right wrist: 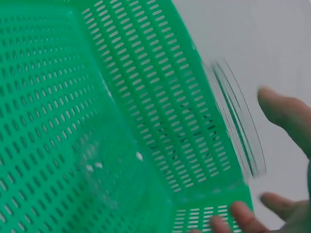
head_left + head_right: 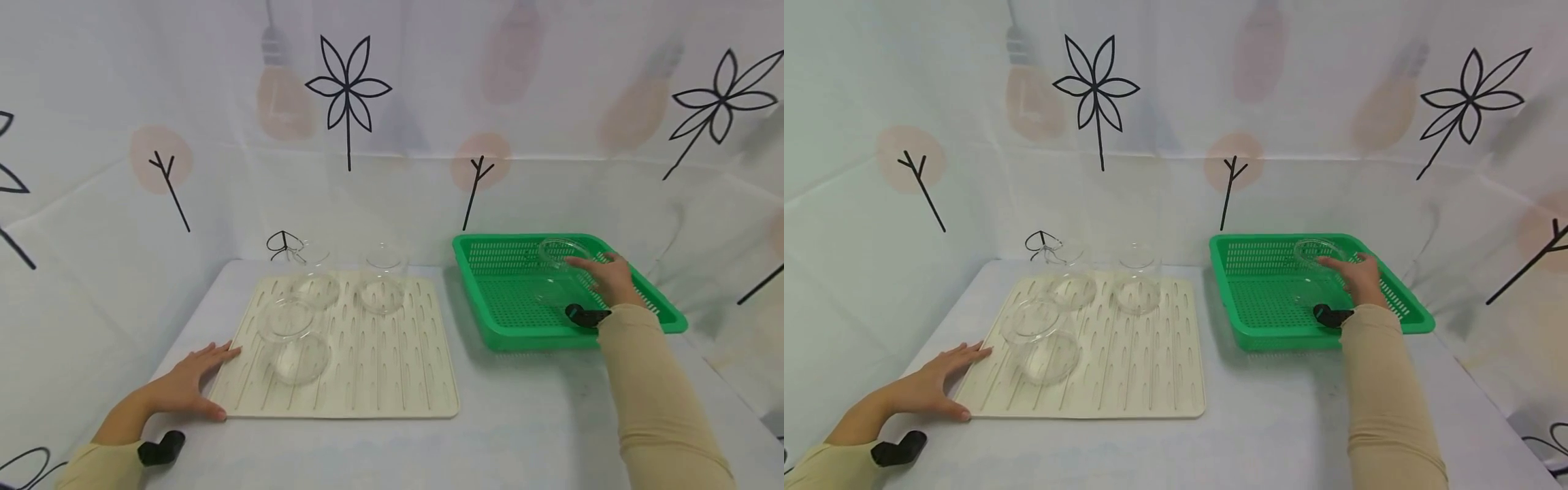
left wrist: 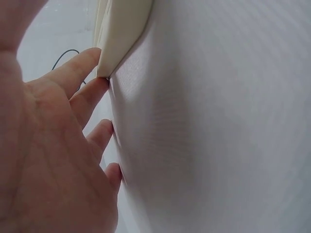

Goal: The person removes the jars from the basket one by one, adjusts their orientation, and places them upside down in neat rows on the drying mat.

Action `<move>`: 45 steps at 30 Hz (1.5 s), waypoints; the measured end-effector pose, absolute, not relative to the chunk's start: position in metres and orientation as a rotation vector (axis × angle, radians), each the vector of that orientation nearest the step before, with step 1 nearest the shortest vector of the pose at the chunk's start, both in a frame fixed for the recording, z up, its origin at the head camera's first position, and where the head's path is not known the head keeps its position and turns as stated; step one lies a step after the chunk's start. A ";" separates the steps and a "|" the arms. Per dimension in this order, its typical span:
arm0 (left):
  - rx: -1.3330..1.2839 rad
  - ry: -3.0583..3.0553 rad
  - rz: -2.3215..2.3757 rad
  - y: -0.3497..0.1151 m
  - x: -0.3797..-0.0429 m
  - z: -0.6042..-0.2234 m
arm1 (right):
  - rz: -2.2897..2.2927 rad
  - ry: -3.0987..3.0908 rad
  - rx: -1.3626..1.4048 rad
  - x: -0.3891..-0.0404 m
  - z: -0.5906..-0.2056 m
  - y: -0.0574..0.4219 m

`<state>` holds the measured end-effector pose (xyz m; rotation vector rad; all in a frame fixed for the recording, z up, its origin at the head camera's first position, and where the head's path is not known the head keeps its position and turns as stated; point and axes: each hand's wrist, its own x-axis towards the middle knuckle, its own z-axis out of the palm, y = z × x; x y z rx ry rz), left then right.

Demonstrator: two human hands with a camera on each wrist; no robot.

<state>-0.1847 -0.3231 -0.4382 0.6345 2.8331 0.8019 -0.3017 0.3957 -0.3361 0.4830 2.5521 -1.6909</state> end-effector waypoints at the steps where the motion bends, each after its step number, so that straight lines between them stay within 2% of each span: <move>1: 0.639 2.832 0.805 -0.324 -0.185 -0.438 | -1.631 2.535 0.412 -0.303 -0.337 0.397; 7: 0.652 2.821 0.839 -0.326 -0.183 -0.437 | -1.477 2.362 -0.014 -0.310 -0.343 0.395; 12: 0.666 2.819 0.846 -0.324 -0.183 -0.436 | -1.494 2.297 -0.197 -0.313 -0.346 0.387; 21: 0.676 2.822 0.838 -0.323 -0.184 -0.435 | -1.271 2.398 -0.165 -0.320 -0.344 0.369; 45: 0.658 2.831 0.829 -0.324 -0.184 -0.437 | -1.364 2.393 -0.112 -0.329 -0.346 0.332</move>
